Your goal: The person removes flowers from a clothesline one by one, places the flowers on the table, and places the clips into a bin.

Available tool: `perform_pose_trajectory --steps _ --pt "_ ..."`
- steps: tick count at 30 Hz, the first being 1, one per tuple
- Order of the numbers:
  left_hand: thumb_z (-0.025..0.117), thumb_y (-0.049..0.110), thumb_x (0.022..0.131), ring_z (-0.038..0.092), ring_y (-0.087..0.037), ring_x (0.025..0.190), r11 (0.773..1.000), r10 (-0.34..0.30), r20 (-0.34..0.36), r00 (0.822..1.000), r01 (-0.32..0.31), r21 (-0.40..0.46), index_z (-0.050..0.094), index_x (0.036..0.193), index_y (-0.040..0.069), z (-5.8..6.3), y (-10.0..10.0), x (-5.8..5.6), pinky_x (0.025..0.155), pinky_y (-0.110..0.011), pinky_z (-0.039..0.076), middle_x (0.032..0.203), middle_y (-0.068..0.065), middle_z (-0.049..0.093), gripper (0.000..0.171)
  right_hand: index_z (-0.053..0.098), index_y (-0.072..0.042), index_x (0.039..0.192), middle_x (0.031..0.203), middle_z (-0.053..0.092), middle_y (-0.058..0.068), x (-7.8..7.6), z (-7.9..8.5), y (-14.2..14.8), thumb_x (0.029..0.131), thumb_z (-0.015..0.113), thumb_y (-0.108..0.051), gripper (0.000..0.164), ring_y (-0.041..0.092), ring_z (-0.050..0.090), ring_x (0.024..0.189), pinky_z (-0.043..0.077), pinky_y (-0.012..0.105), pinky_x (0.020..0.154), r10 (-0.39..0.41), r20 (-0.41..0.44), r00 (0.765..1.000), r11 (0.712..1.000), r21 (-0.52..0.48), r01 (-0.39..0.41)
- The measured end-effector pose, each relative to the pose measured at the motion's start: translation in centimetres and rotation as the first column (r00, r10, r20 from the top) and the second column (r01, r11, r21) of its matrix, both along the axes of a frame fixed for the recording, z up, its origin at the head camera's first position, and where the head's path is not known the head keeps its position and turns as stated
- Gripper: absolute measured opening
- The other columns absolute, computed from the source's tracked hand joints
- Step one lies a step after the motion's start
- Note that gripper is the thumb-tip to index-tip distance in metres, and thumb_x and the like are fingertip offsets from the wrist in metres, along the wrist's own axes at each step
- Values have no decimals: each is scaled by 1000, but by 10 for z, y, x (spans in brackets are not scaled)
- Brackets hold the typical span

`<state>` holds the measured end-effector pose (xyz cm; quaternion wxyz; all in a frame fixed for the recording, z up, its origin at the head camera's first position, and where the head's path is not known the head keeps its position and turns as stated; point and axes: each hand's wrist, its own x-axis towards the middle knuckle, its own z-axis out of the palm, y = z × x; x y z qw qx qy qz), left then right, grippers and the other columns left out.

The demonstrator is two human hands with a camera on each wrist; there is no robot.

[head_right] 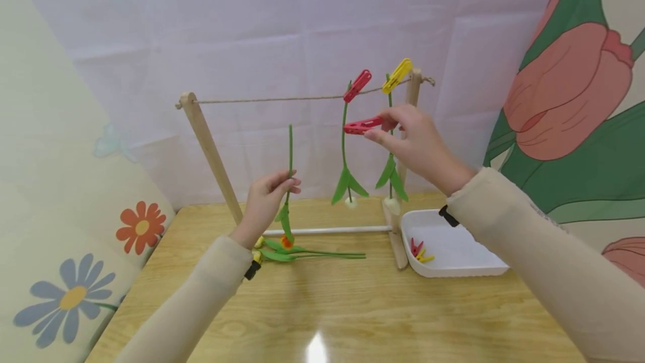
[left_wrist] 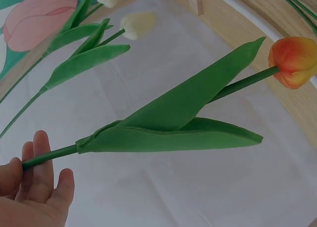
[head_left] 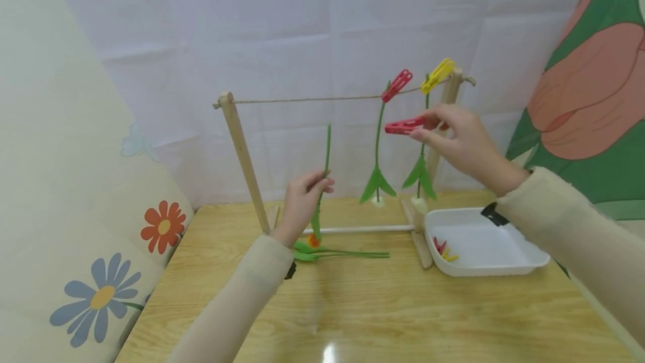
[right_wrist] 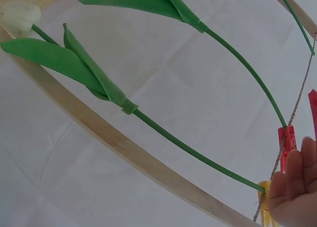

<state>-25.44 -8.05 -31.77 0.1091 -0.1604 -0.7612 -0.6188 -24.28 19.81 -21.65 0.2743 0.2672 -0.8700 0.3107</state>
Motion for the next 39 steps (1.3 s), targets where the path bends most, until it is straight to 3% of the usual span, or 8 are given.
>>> perform_pose_trajectory --steps 5,13,18,20,23,25,31,39 --pt "58 -2 97 70 -33 95 1000 -17 -5 1000 17 -5 66 118 -9 -2 -1 2 95 -39 57 103 -24 71 23 66 8 107 99 68 21 1 -6 4 93 71 -6 21 -9 46 88 40 18 79 4 -20 1000 1000 -20 -4" --pt "58 0 98 69 -33 99 998 -36 13 999 37 -51 65 120 -7 -7 -4 4 94 -39 57 106 -22 72 24 67 7 106 100 69 21 5 -19 7 90 73 -4 20 -10 46 88 40 17 79 9 -40 999 999 -33 -10" --pt "57 0 98 69 -34 101 994 -53 -15 998 52 -97 64 122 -8 -10 -4 6 97 -36 56 107 -22 72 26 67 7 108 100 68 20 8 -26 7 91 71 -3 21 -11 46 88 40 14 80 10 -26 1000 999 -50 -11" --pt "57 0 98 69 -34 100 992 -52 -39 998 47 -119 63 123 -9 -12 -5 7 92 -30 57 106 -22 72 27 66 7 109 99 68 20 9 -28 8 92 71 -3 21 -12 46 89 40 14 80 8 -19 1000 998 -65 -10" --pt "58 -1 97 70 -37 97 989 -53 -75 996 42 -141 63 123 -10 -13 -6 8 75 -20 56 106 -24 72 28 66 8 110 98 67 20 11 -34 10 92 70 -3 21 -12 47 89 41 13 80 13 -19 1000 995 -94 -14" --pt "58 -2 97 70 -39 96 986 -54 -103 993 37 -162 63 122 -11 -14 -7 9 70 -20 54 105 -25 72 27 66 9 110 99 67 20 11 -37 12 93 70 -5 22 -11 48 90 41 14 80 13 -12 1000 994 -109 -14" --pt "59 -5 95 71 -38 90 968 -71 -204 976 18 -249 66 115 -13 -19 -10 10 88 -40 60 101 -26 73 22 66 8 112 100 67 19 14 -46 15 93 70 -6 24 -11 47 90 40 14 80 0 8 1000 993 -121 1" --pt "59 -3 96 71 -37 88 943 -97 -218 971 19 -332 67 114 -13 -23 -11 14 84 -40 61 102 -25 73 22 67 8 110 98 67 18 15 -56 22 92 70 -4 21 -12 48 88 40 14 79 -17 9 1000 992 -123 18"
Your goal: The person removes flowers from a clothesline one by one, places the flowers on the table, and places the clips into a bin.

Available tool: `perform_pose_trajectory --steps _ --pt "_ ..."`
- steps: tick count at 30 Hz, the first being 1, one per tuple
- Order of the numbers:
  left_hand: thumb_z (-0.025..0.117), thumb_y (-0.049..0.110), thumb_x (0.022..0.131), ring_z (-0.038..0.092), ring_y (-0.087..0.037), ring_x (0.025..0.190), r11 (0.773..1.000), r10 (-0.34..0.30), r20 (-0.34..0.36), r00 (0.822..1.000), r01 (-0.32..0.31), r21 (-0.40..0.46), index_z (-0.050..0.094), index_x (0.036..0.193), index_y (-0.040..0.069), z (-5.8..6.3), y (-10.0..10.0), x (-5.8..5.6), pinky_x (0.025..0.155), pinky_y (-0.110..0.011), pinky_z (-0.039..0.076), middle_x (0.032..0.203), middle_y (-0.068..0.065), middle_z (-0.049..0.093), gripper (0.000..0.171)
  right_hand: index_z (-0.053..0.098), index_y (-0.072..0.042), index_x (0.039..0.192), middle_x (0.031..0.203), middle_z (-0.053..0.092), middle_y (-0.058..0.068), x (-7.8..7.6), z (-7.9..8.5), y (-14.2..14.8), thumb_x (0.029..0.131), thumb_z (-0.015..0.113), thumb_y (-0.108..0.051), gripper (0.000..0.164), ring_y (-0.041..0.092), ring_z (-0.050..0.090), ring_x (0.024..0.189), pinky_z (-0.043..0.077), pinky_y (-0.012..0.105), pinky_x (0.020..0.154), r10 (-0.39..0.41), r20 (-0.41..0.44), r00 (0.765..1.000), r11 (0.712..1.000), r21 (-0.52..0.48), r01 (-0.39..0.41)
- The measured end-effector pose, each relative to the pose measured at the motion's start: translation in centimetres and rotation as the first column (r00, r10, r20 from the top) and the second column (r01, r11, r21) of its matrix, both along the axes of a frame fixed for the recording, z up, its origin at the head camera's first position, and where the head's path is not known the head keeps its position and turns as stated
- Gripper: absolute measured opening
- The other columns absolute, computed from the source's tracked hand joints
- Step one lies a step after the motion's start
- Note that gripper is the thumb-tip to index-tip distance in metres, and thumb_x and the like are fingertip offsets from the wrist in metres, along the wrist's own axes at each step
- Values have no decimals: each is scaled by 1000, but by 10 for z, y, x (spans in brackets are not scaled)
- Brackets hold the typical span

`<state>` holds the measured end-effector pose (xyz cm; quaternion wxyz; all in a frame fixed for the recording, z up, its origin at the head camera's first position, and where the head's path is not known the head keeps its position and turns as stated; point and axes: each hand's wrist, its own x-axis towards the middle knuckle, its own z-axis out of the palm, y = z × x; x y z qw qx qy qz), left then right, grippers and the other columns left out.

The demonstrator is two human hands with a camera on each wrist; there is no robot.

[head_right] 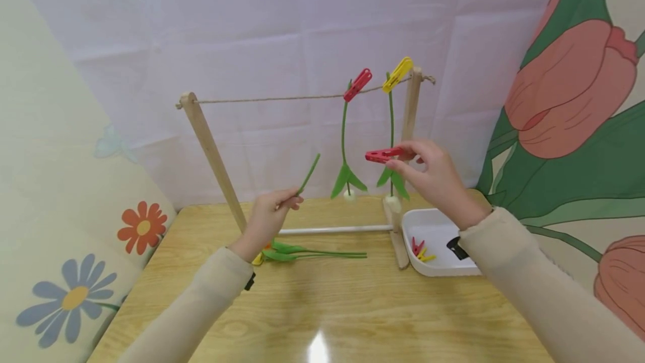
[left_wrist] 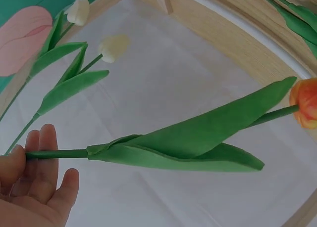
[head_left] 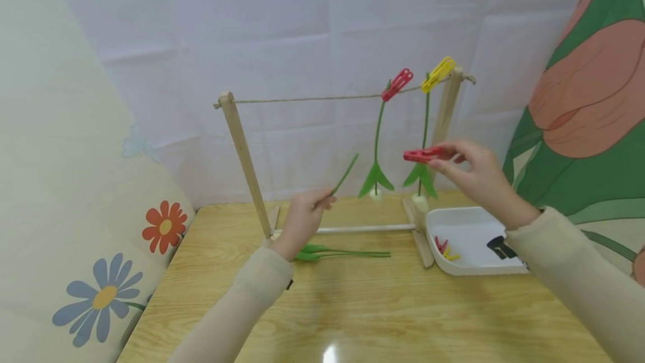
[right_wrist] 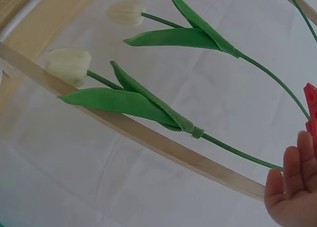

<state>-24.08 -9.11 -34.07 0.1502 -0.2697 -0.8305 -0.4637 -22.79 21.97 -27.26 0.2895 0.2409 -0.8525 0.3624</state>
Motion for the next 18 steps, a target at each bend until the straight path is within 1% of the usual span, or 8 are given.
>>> perform_pose_trajectory --steps 5,7,11,14,18 --pt "60 -2 95 71 -36 86 997 17 -18 1000 -18 -72 68 114 -11 -4 2 1 81 -42 61 101 -24 73 23 67 9 108 96 66 19 0 -8 7 91 71 -2 20 -13 47 88 40 12 78 -4 -8 1000 1000 2 4" --pt "60 -3 95 71 -34 85 994 24 -30 999 -27 -104 68 115 -11 -6 3 2 80 -41 62 102 -24 73 23 67 9 107 96 66 19 0 -11 10 91 71 -1 20 -13 47 88 40 12 78 -4 -5 1000 1000 3 4" --pt "62 -6 92 73 -32 81 985 22 -108 994 -40 -170 68 114 -11 -12 4 2 77 -38 62 102 -24 73 23 67 10 108 96 66 20 1 -18 15 92 71 -4 22 -13 47 88 40 11 78 -21 4 1000 1000 3 21" --pt "63 -7 91 73 -31 82 970 28 -196 980 -74 -230 69 110 -9 -16 7 1 77 -37 62 99 -22 74 21 67 10 108 95 66 21 2 -23 18 92 72 -5 23 -14 46 88 39 10 78 -33 8 999 999 9 33" --pt "64 -6 90 73 -30 87 948 40 -270 962 -122 -295 72 108 -5 -21 10 0 81 -38 62 98 -18 75 20 67 10 108 95 67 21 2 -28 21 91 72 -4 22 -15 45 88 39 8 77 -36 0 999 999 20 36"
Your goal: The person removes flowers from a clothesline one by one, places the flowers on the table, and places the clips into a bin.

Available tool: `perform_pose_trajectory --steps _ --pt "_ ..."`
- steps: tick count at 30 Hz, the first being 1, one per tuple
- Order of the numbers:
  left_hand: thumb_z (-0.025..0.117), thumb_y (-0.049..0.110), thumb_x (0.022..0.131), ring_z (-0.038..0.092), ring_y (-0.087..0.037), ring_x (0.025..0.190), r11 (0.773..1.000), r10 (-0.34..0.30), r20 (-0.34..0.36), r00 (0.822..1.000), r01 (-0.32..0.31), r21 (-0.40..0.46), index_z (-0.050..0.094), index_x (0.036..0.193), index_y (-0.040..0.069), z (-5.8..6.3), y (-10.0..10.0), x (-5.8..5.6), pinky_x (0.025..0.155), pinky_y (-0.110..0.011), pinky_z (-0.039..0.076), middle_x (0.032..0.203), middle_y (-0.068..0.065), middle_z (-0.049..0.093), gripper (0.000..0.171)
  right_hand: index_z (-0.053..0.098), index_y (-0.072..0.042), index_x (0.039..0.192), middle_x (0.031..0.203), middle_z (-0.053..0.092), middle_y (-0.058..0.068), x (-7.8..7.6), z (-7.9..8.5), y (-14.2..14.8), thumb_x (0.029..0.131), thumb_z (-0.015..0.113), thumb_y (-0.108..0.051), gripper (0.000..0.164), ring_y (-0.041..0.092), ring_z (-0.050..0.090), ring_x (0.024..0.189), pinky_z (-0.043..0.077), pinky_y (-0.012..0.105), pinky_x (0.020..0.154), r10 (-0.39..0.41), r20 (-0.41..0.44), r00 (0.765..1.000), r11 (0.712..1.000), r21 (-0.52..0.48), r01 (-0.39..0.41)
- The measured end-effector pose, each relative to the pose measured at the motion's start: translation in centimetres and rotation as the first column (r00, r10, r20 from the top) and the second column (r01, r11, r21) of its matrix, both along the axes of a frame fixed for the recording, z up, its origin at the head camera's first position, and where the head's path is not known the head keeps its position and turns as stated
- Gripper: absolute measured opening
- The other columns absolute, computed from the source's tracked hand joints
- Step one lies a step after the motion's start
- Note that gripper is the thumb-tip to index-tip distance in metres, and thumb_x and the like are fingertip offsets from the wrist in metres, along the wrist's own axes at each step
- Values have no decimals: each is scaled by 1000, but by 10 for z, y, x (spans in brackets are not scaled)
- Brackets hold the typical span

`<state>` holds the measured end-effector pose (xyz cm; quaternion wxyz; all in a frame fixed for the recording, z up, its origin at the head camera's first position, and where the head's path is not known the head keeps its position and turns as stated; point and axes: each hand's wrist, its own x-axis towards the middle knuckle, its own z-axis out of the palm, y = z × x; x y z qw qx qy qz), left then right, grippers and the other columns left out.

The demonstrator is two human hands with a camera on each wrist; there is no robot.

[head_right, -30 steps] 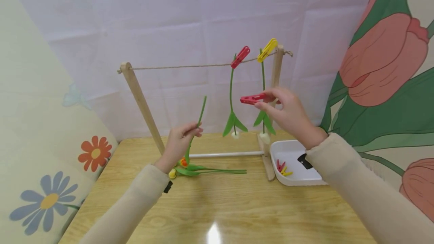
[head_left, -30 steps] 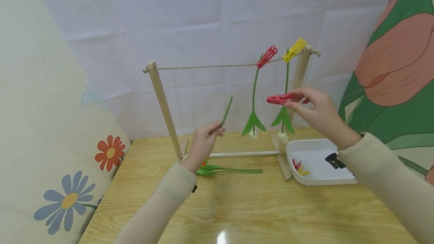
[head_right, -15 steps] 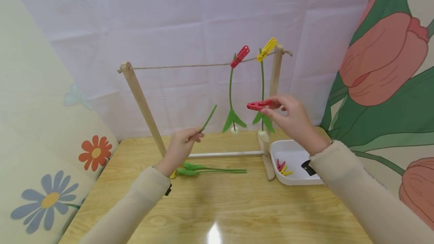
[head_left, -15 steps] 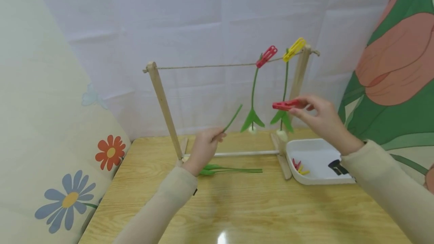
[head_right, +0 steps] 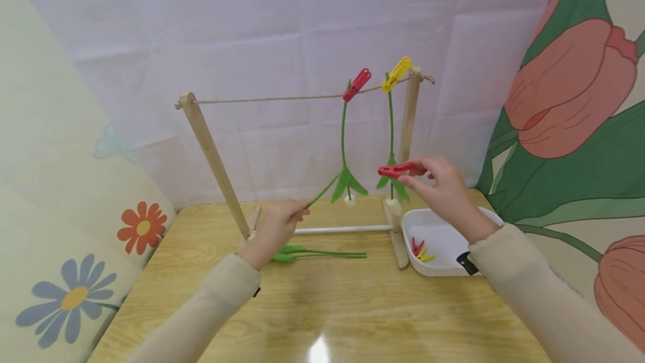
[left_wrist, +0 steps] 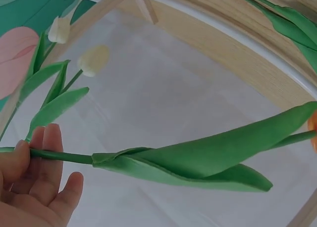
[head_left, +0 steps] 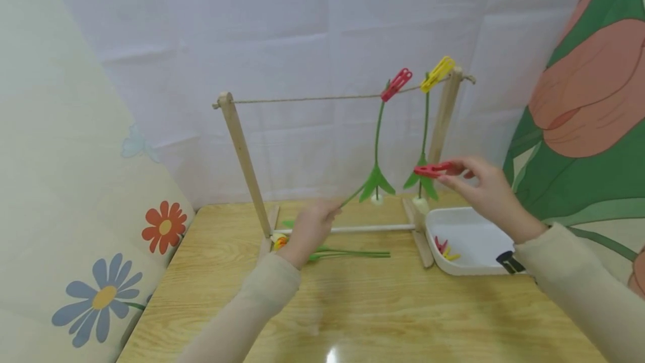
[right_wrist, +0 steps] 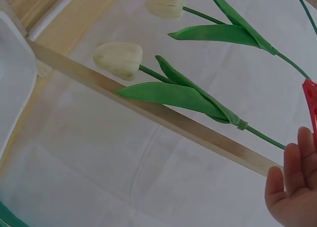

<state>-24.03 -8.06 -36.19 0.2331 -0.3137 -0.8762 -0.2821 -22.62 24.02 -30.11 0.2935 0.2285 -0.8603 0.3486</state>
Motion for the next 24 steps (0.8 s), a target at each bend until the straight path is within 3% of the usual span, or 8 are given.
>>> perform_pose_trajectory --steps 9,18,24 --pt "58 -7 93 74 -28 91 999 -26 -10 1000 26 -36 70 116 -2 -6 5 6 83 -37 61 101 -16 76 26 67 10 105 93 66 21 1 -9 5 90 73 -4 21 -15 46 88 39 8 77 4 -20 1000 1000 -6 -4" --pt "61 -15 87 73 -31 95 997 -22 -5 1000 21 -75 71 114 -2 -16 7 9 83 -37 62 106 -18 75 32 66 12 106 92 66 22 4 -18 12 88 74 -2 24 -15 45 87 37 4 75 -24 23 999 1000 -7 24" --pt "62 -18 82 74 -29 91 989 -18 -104 994 2 -150 73 109 -2 -18 8 8 79 -35 62 102 -18 75 34 67 12 106 90 66 20 6 -24 16 87 74 2 22 -16 45 87 39 5 76 -35 10 999 999 -5 35"
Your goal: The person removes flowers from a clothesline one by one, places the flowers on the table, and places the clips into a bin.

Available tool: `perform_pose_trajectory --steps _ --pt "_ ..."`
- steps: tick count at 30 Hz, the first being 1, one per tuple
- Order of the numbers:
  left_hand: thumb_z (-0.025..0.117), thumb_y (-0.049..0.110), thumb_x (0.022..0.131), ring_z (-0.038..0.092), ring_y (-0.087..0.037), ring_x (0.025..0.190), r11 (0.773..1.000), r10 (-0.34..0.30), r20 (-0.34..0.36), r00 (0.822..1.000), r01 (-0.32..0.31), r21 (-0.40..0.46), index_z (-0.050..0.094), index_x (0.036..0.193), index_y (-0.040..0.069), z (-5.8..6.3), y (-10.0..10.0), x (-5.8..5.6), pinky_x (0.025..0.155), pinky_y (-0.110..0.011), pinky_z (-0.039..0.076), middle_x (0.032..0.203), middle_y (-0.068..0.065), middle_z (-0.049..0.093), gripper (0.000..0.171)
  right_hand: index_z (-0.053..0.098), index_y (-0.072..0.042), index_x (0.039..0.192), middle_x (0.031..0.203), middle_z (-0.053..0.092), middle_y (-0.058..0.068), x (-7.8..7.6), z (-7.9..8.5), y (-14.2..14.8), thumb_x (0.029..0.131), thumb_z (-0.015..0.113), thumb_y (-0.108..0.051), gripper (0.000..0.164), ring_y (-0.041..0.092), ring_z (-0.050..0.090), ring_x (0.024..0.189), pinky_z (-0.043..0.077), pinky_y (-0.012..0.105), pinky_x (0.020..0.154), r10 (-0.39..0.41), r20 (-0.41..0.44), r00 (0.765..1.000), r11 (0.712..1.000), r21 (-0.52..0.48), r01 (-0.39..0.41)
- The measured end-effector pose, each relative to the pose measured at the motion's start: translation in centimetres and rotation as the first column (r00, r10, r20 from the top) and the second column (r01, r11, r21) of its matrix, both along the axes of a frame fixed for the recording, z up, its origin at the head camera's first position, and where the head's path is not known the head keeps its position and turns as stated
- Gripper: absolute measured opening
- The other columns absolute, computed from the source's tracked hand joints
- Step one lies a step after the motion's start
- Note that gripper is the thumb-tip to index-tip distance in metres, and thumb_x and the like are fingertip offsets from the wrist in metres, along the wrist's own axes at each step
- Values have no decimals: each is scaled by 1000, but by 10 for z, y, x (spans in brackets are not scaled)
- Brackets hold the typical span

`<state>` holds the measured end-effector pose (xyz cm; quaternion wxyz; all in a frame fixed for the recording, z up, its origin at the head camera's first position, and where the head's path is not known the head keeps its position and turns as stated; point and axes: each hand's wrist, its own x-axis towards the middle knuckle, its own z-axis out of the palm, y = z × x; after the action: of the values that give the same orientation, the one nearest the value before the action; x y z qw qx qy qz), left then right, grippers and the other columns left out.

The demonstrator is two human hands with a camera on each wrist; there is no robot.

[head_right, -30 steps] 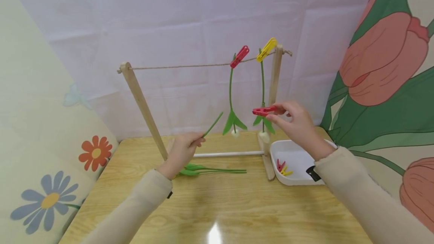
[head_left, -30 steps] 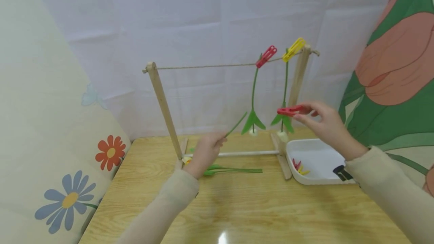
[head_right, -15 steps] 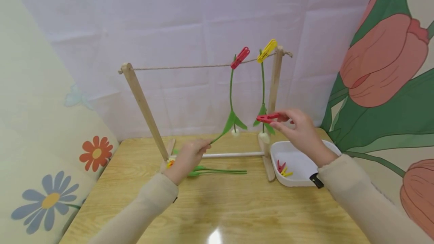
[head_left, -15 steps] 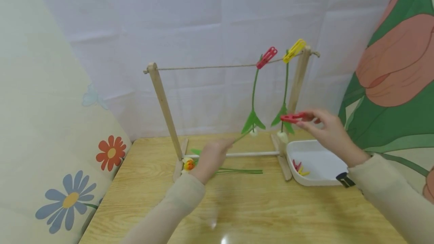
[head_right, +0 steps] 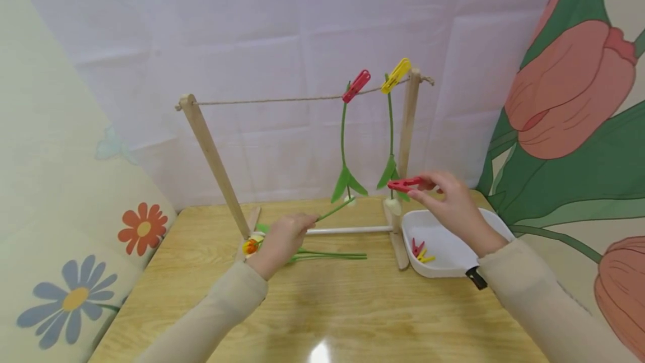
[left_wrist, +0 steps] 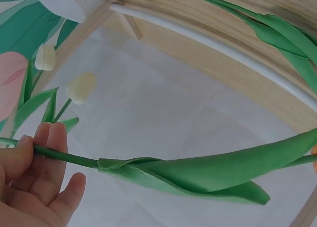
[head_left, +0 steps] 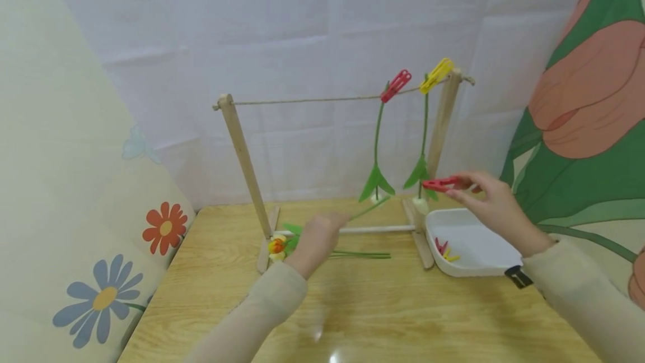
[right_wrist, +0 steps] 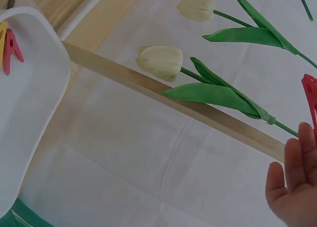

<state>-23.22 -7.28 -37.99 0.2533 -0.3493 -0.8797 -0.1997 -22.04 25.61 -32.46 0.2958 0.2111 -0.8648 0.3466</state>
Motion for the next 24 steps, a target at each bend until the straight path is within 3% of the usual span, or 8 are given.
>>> perform_pose_trajectory --steps 4,24 --pt "62 -19 80 75 -27 91 999 7 -26 1000 -8 -34 74 106 0 -2 0 -1 80 -34 62 103 -15 76 35 66 12 108 91 67 21 3 -3 3 89 73 -1 24 -17 44 87 38 4 76 -7 18 1000 1000 7 7" --pt "64 -15 84 74 -25 89 988 72 94 993 -58 -141 73 114 5 -5 -1 4 81 -34 61 105 -14 75 37 66 11 111 90 66 20 5 -20 14 92 72 -7 27 -18 44 86 39 7 73 -33 83 996 999 11 33"
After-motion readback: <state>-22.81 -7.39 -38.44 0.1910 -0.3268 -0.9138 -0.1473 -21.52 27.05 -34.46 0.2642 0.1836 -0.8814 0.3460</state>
